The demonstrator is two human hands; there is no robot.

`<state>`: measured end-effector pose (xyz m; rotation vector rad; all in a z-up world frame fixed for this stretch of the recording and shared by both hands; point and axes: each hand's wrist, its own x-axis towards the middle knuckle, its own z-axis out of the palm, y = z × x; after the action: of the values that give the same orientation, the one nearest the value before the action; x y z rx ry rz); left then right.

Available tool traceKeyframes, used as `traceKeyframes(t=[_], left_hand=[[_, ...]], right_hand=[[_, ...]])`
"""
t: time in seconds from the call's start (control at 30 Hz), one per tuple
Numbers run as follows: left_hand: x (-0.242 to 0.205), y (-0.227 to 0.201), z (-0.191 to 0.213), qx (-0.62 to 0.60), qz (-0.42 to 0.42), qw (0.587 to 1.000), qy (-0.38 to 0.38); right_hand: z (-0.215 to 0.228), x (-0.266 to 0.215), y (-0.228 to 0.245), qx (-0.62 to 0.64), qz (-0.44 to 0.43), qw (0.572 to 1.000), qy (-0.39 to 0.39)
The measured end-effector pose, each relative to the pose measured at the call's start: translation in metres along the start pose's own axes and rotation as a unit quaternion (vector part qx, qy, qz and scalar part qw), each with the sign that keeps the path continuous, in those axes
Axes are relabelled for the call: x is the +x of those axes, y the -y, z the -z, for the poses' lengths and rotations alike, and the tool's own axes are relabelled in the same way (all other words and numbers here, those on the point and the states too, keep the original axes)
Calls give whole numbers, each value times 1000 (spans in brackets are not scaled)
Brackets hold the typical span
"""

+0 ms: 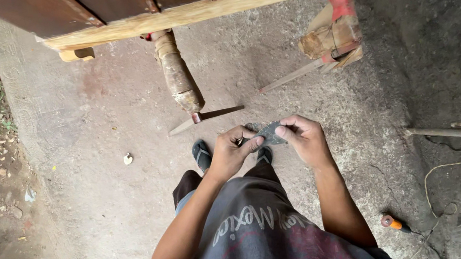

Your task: The person sands the surface of a large wooden panel and its edges using sandpaper held in their hands, moving the sandpaper back and forth along the grain of the wood.

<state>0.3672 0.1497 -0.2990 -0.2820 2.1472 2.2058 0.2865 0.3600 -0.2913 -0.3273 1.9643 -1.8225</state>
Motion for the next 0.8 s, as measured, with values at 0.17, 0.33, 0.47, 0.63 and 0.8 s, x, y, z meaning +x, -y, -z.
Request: traceKeyframes(t=[0.17, 0.33, 0.47, 0.63, 0.8], left_hand=[[-4, -10, 34, -27, -17, 997, 66], [-1, -17, 58, -28, -100, 989, 101], [-3, -21, 65, 17, -118, 985, 126], [-3, -19, 77, -24, -94, 984, 148], [-4, 4, 86, -119, 52, 971, 201]], right_hand=[[-16, 1, 32, -43, 6, 999, 11], [-33, 6, 63, -68, -1, 996, 52], [-58, 9, 78, -109, 5, 991, 83], [-87, 11, 84, -132, -50, 990, 2], [-101, 4, 92, -249, 29, 967, -41]])
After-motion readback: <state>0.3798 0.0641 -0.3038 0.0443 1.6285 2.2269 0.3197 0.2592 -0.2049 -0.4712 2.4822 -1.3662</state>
